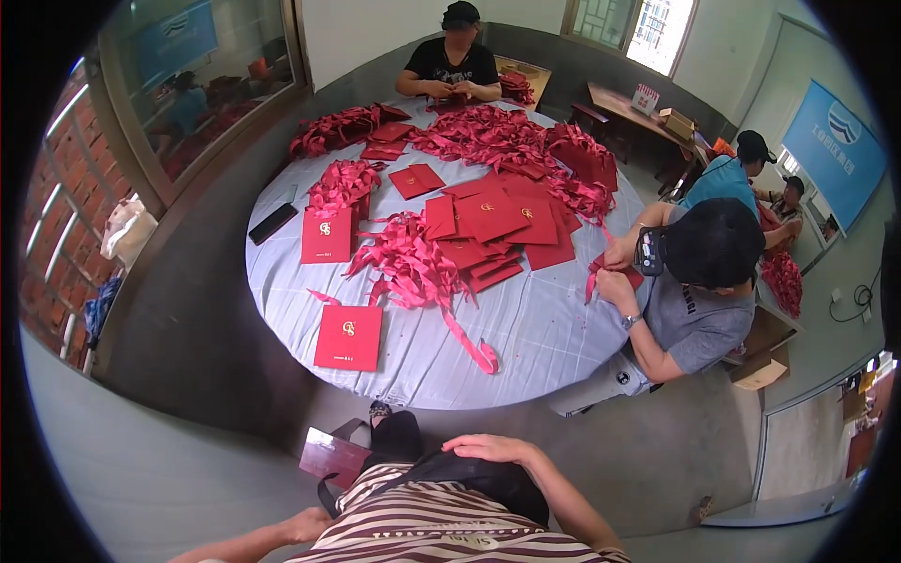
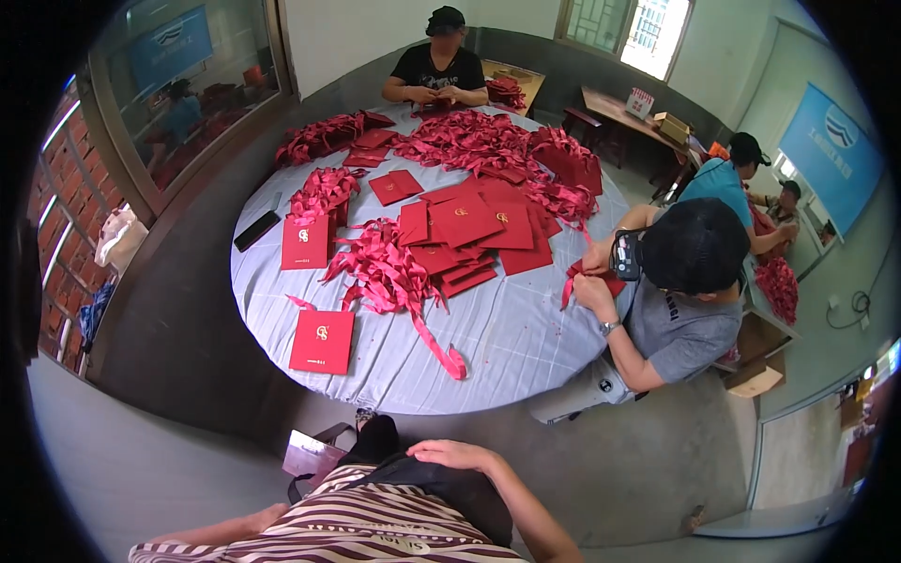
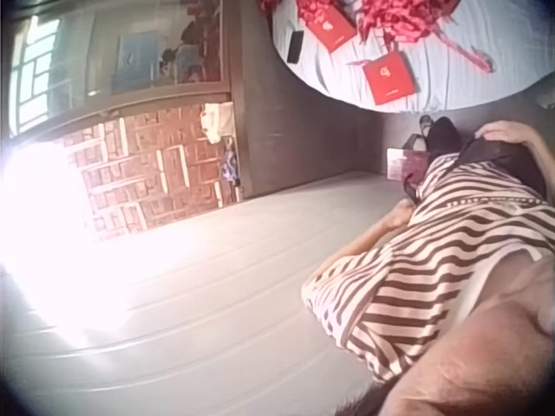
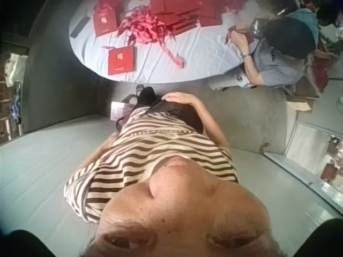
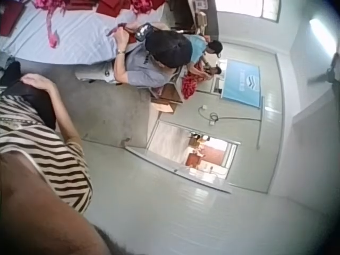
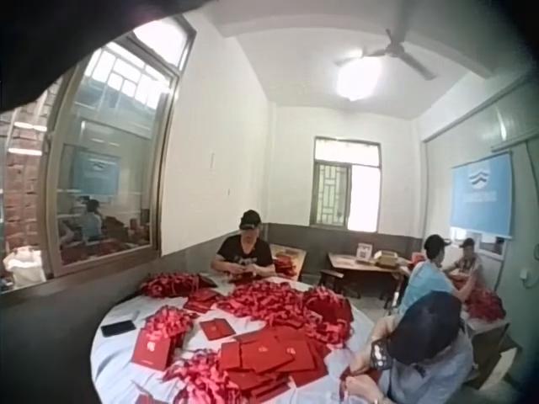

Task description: The person attaches ribbon handles to paper gift bags by threading ribbons into the bags by hand and stacking the assembled bags on the table.

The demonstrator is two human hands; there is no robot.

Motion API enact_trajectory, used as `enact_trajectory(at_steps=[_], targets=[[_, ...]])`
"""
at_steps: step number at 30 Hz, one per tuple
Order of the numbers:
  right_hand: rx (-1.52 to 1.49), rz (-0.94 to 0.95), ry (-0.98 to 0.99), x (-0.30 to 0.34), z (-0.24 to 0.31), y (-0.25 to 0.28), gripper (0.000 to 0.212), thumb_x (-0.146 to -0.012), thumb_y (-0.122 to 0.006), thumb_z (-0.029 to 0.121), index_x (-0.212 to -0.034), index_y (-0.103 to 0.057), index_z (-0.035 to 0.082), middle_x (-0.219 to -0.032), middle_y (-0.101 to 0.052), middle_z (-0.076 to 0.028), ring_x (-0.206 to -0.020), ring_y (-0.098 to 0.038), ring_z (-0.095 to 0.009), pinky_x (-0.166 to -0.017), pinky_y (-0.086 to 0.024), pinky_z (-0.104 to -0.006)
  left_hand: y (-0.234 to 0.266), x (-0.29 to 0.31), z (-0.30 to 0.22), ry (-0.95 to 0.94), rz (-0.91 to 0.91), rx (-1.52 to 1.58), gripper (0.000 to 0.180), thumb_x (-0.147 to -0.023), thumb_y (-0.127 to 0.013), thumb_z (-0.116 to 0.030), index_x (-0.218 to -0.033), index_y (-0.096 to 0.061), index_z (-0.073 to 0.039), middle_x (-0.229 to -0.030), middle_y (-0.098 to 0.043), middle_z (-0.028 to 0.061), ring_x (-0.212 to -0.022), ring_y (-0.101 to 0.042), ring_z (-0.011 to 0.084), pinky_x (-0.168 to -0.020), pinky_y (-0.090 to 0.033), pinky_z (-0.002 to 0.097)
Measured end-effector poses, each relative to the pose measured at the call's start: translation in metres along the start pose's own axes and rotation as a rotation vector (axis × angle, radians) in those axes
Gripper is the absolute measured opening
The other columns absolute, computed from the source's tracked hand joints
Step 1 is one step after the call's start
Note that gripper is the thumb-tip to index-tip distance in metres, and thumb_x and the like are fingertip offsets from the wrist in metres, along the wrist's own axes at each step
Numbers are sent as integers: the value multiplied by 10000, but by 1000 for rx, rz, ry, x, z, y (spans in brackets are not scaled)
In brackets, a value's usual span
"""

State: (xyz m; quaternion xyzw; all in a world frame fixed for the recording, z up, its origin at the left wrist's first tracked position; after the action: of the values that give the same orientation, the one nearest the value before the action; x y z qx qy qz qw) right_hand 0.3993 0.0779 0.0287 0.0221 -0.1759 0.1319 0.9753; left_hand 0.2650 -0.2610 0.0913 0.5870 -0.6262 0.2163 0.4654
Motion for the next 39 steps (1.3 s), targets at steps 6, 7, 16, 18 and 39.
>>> enact_trajectory(at_steps=[6,7,16,18,39], targets=[[-32,148,-99,-10,2,-5,534,-958,-456,406,-1364,-434,59,-1363,-464,-118,-1261,-412,-205,-1062,-286,-308,-1,11,-40,-163,-109,-442,408,-876,-447,-402,-855,-670,-60,-866,-641,238,-869,-602,429,-762,-481,490],[2,137,-59,-12,4,-4,527,-953,-475,392,-1349,-450,46,-1343,-486,-115,-1240,-432,-198,-1048,-308,-302,-1,10,-37,-164,-137,-408,404,-877,-444,-406,-874,-673,-73,-857,-640,238,-862,-604,425,-759,-482,489],[167,-75,-152,45,-4,12,544,-944,-463,440,-1323,-459,50,-1285,-491,-158,-1228,-436,-256,-1046,-312,-324,29,-16,-67,-222,-218,-277,521,-935,-417,-405,-761,-629,38,-789,-606,275,-800,-589,431,-727,-477,459],[193,-67,-196,62,-8,17,542,-949,-462,430,-1341,-437,57,-1305,-480,-139,-1241,-422,-236,-1056,-294,-317,42,-19,-86,-262,-229,-274,519,-934,-429,-396,-744,-625,45,-761,-605,267,-782,-591,426,-712,-476,455],[-101,-119,-450,162,-26,10,361,-841,-660,75,-1179,-537,40,-1046,-616,-45,-918,-593,-112,-769,-503,-258,47,-106,-118,-236,56,632,529,-947,-454,-471,-648,-591,-56,-542,-498,-14,-486,-466,77,-465,-387,225]])
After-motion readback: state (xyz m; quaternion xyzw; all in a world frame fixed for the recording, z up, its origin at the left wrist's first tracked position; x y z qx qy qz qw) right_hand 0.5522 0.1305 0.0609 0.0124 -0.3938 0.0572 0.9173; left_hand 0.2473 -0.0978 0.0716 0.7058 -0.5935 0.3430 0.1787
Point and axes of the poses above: each hand's wrist, its own x-axis away from the middle knuckle, its own y-axis out of the back of the hand, z = x × y, the point moved 5 cm from there along -x, towards the middle knuckle
